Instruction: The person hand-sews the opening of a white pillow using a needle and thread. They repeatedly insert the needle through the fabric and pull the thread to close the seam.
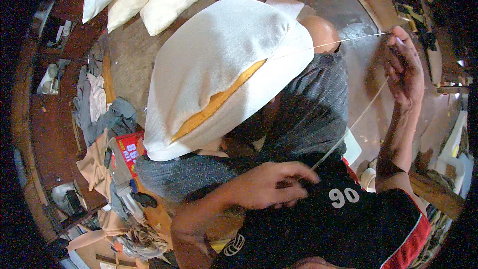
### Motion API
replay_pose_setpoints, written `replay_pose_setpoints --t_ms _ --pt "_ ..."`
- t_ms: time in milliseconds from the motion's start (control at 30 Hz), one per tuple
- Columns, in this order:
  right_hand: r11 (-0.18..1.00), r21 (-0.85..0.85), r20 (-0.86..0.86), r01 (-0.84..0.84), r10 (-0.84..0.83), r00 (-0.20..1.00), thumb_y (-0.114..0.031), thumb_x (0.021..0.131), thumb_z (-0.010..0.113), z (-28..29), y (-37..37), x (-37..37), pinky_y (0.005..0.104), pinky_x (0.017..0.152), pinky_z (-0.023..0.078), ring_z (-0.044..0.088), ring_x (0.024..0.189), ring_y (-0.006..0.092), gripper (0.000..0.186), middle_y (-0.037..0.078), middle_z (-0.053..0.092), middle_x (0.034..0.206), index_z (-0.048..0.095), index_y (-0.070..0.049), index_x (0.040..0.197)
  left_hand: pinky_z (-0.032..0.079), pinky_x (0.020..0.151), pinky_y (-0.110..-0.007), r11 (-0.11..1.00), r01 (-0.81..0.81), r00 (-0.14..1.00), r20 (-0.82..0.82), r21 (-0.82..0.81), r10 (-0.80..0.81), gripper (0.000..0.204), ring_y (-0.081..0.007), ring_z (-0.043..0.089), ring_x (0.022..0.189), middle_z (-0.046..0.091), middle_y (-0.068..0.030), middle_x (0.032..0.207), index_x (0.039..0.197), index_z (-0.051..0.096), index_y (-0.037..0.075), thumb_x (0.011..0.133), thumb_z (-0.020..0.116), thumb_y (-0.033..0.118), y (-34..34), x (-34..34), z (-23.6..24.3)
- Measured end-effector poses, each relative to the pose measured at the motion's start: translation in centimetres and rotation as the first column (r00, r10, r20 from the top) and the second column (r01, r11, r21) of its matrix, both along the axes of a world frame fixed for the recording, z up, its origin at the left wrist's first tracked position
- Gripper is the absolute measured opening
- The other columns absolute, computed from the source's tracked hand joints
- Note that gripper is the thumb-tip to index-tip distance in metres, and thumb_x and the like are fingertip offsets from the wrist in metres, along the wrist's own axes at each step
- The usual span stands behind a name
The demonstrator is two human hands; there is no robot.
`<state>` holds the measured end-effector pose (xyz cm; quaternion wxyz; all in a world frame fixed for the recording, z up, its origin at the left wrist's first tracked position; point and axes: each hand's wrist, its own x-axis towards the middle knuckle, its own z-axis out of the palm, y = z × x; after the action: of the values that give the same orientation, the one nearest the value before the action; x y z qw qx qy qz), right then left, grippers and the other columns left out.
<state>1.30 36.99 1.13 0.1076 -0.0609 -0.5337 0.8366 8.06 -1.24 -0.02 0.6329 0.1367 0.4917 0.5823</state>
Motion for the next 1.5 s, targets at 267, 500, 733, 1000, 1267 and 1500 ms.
replay_pose_setpoints --t_ms 267,500,733,1000,1267,1500 --pt "-0.195 0.967 -0.182 0.164 -0.077 0.98 -0.007 0.099 0.062 -2.6 -3.1 0.0 0.0333 0.095 0.052 0.068 0.108 0.0236 0.026 0.011 0.071 0.122 0.07 -0.001 0.123 0.053 0.062 -0.031 0.781 -0.416 0.864 -0.47 -0.466 0.18 0.016 -0.0129 0.065 0.066 0.069 -0.0046 0.076 0.114 0.073 0.009 0.1 0.068 0.015 -8.8 5.3 1.2" --pt "0.308 0.747 0.064 -0.589 0.849 0.525 -0.025 0.091 0.079 1.2 -16.6 3.8 0.0464 0.083 0.059 0.066 0.116 0.0377 0.064 0.022 0.067 0.13 0.052 -0.004 0.146 0.059 0.073 -0.04 0.85 -0.488 0.575 -0.806 -0.197 0.143 0.017 -0.0331 0.074 0.084 0.075 -0.0139 0.098 0.113 0.072 0.009 0.097 0.069 0.012 -4.4 3.6 3.2" --pt "0.531 0.631 0.192 -0.566 0.6 0.777 -0.019 0.095 0.074 1.2 -9.2 2.6 0.0337 0.071 0.053 0.066 0.075 0.0164 0.017 0.01 0.074 0.093 0.073 -0.002 0.093 0.058 0.07 -0.039 0.852 -0.499 0.626 -0.746 -0.158 0.228 0.016 -0.0297 0.074 0.081 0.076 -0.0116 0.097 0.114 0.071 0.011 0.098 0.067 0.011 -6.5 4.0 2.4" --pt "0.239 0.893 -0.288 0.382 -0.348 0.892 -0.024 0.108 0.059 -3.0 3.7 -0.5 0.024 0.075 0.047 0.061 0.088 0.0104 0.03 0.002 0.071 0.102 0.071 0.001 0.119 0.055 0.062 -0.036 0.811 -0.562 0.683 -0.643 -0.161 0.346 0.018 -0.0209 0.069 0.067 0.068 -0.0084 0.074 0.117 0.072 0.011 0.101 0.063 0.011 -9.1 6.7 0.0" --pt "0.13 0.924 -0.281 0.36 -0.409 0.868 -0.019 0.108 0.058 -10.6 13.5 0.1 0.0322 0.094 0.053 0.067 0.11 0.0204 0.027 0.011 0.075 0.116 0.07 0.002 0.12 0.058 0.073 -0.037 0.729 -0.664 0.611 -0.683 -0.168 0.399 0.019 -0.0273 0.073 0.079 0.072 -0.0114 0.091 0.117 0.069 0.009 0.099 0.063 0.01 -9.4 7.9 -1.0" --pt "-0.345 0.897 -0.34 0.277 -0.136 0.931 -0.015 0.1 0.065 -2.2 0.1 2.0 0.0392 0.091 0.053 0.066 0.111 0.0315 0.022 0.018 0.07 0.116 0.072 -0.004 0.117 0.058 0.083 -0.045 0.76 -0.619 0.36 -0.932 -0.198 0.05 0.019 -0.0379 0.07 0.093 0.073 -0.0123 0.103 0.112 0.066 0.005 0.093 0.066 0.006 -7.5 5.5 0.2"
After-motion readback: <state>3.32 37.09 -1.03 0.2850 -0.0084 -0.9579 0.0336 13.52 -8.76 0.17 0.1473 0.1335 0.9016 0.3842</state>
